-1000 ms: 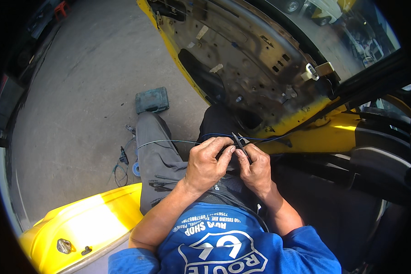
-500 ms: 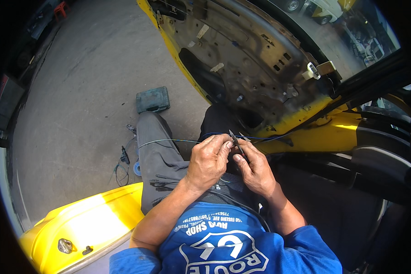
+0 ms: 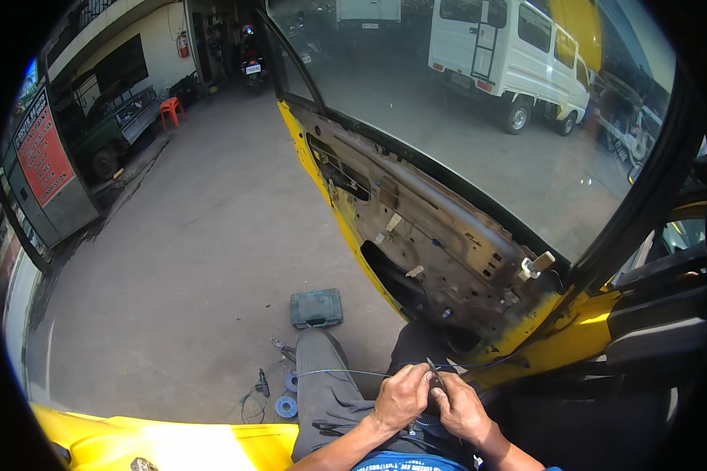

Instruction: The person sits inside a yellow car and works on the wiring near the door frame. They strip wire ends, connect wires, and wrap the connections with electrical tape.

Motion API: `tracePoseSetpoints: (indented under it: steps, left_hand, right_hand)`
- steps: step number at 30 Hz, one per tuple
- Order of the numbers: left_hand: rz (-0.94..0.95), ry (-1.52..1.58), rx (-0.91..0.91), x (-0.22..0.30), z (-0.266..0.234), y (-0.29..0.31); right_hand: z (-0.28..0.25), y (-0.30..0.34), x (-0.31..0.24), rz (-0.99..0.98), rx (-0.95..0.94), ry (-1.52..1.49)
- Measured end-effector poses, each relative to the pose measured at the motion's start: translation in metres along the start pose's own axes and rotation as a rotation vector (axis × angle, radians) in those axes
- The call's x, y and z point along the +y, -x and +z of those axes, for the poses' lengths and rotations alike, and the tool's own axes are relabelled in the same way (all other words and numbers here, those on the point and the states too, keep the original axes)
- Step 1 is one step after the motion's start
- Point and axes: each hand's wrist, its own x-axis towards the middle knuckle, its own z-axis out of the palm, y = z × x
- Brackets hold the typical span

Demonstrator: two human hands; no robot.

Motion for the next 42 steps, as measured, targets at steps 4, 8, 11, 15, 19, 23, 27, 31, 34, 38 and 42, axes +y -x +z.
tracePoseSetpoints:
  steps: [4,8,11,15,19,23,27,31,34,38,42]
  left_hand:
    - [0.011,-0.031,-0.007,-0.007,-0.003,0.002]
    - [0.03,-0.077,0.013,-0.008,-0.011,-0.001]
    - [0.047,-0.081,0.028,-0.005,-0.018,-0.006]
    - [-0.005,-0.05,0.01,-0.003,-0.026,-0.007]
    - [0.013,0.002,0.078,-0.012,-0.026,-0.007]
    - [-0.616,0.316,-0.081,-0.029,-0.027,-0.002]
    - [-0.82,0.912,0.014,-0.043,-0.033,0.004]
    - [-0.817,1.482,0.038,-0.053,-0.045,0.012]
    - [-0.692,1.37,0.261,-0.061,-0.044,0.015]
    - [-0.728,0.311,0.157,-0.076,-0.035,0.013]
    - [-0.367,-0.277,0.153,-0.092,-0.016,0.008]
  right_hand:
    - [0.008,-0.003,0.003,-0.06,0.027,0.121]
    - [0.008,-0.012,-0.002,-0.081,0.018,0.13]
    - [0.008,-0.017,-0.011,-0.086,0.028,0.085]
    - [0.013,-0.02,-0.017,-0.12,0.089,0.109]
    - [0.019,-0.032,-0.01,-0.177,0.207,0.151]
    - [0.03,-0.057,0.002,-0.202,0.188,0.224]
    - [0.048,-0.103,0.011,-0.125,0.136,0.3]
    - [0.054,-0.14,0.016,-0.074,0.039,0.314]
    - [0.057,-0.137,0.015,-0.119,-0.091,0.352]
    - [0.063,-0.113,0.017,-0.181,-0.118,0.397]
    - [0.072,-0.119,0.027,-0.239,-0.037,0.37]
